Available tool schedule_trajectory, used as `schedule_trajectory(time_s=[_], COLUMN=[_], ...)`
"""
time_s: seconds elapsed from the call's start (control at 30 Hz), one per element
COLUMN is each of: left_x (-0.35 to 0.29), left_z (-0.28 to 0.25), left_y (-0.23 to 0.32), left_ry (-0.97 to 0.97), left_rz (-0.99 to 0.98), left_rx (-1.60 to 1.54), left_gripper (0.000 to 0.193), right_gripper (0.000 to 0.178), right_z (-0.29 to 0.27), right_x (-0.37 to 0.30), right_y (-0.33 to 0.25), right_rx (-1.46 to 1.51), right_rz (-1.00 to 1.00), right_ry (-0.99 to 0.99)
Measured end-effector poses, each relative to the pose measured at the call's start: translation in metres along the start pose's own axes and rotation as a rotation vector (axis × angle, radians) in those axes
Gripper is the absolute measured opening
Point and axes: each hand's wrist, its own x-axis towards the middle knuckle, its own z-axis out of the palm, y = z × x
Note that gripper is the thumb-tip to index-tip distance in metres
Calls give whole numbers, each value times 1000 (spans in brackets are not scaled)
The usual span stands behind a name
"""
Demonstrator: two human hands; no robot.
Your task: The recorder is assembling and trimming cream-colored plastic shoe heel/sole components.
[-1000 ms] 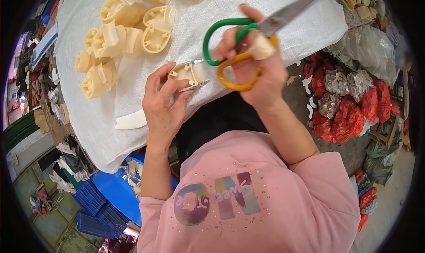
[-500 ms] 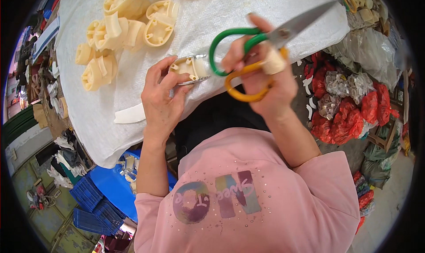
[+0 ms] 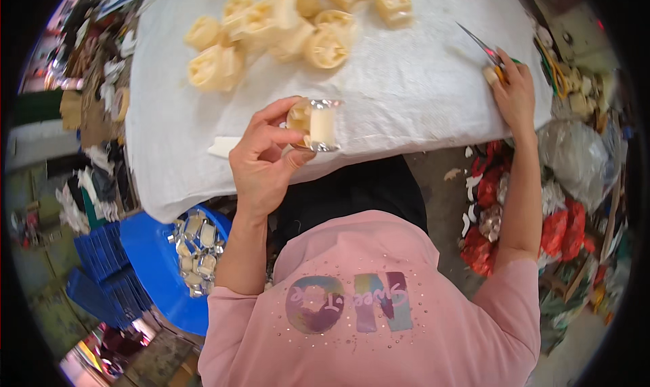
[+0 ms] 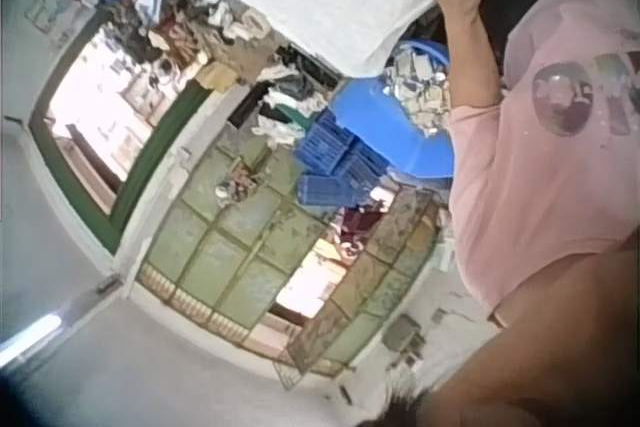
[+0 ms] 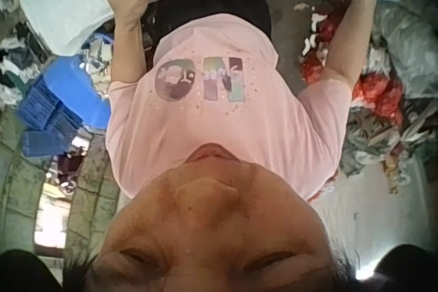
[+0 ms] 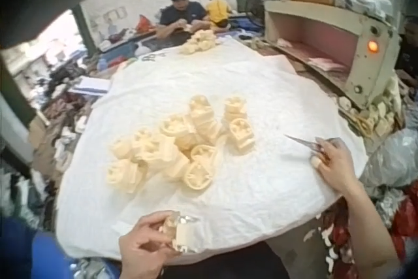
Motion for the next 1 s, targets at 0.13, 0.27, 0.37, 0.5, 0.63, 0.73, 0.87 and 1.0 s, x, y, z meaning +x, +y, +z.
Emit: schedule_trajectory(time_s=[0.13, 0.27, 0.37, 0.5, 0.63, 0.73, 0.87, 1.0], left_x=[-23, -63, -103, -174, -250, -255, -223, -153], left_z=[-26, -66, -99, -152, -188, -183, -178, -142], left_y=[10, 17, 16, 19, 25, 27, 19, 22], left_ry=[39, 239, 708, 1074, 1048, 1181, 1095, 854], left_rz=[70, 67, -34, -232, -508, -707, -473, -209], left_rx=[64, 324, 446, 924, 1568, 1620, 1575, 1394], left_gripper=[23, 27, 41, 39, 41, 40, 39, 39], right_gripper=[38, 39, 35, 26, 29, 28, 23, 17], right_z=[4, 4, -6, 1, 1, 12, 12, 18], right_x=[7, 13, 10, -1, -24, -39, -50, -53], right_y=[25, -1, -67, -151, -229, -264, -304, -326], right_rx=[-404, -170, 121, 566, 777, 806, 806, 519], right_rz=[-75, -110, -189, -370, -540, -698, -785, -809], right_ry=[34, 121, 160, 113, -101, -180, -281, -390])
